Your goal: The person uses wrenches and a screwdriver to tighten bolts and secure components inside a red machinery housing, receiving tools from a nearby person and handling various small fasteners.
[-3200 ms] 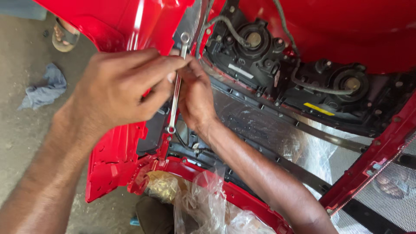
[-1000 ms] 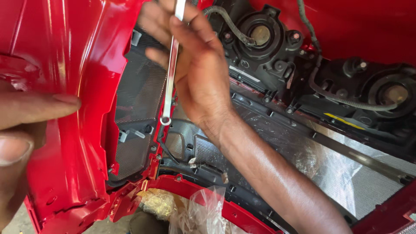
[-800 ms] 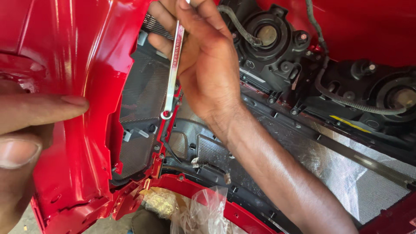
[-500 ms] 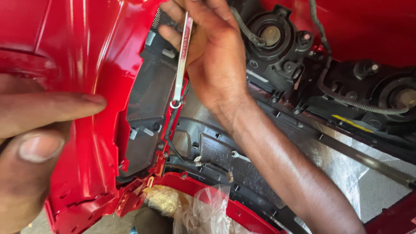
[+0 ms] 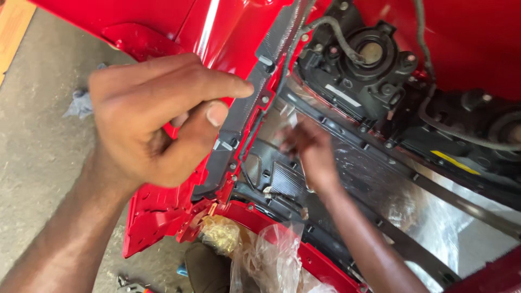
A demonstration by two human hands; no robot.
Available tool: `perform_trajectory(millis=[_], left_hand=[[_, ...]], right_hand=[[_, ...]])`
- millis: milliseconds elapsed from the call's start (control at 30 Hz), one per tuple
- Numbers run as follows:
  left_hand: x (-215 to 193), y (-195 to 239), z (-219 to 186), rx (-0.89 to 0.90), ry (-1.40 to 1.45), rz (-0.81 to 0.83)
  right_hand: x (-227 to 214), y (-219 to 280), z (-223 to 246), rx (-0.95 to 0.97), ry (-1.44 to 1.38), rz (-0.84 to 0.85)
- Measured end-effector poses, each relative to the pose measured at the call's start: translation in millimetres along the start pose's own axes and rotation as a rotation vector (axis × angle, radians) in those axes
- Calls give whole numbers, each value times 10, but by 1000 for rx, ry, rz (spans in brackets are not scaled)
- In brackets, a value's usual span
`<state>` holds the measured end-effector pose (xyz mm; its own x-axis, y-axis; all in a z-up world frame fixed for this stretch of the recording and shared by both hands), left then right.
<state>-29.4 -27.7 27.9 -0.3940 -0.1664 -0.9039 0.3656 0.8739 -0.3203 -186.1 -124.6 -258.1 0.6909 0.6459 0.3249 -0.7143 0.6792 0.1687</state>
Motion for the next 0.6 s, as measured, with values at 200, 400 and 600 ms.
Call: perform_trajectory(millis=[200, 400, 600], left_hand=[[82, 54, -41, 32, 3, 11], [443, -162, -361, -53, 177, 120], [1332, -362, -735, -115, 620, 403]], right_hand=[[6, 412, -1102, 71, 747, 140], [-337, 806, -1571, -223, 136, -6], [-502, 1702, -652, -100, -567, -405]])
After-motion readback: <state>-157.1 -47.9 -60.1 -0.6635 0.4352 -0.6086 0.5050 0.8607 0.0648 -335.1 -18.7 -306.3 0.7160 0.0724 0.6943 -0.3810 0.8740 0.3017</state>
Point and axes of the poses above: each hand's wrist, its own y-axis away from the middle knuckle, its own x-axis out of the palm, z = x × y, the point moved 2 cm from there along -y, towards the middle knuckle, and after that the axes turned 15 degrees about z, right-handed, at the moved point
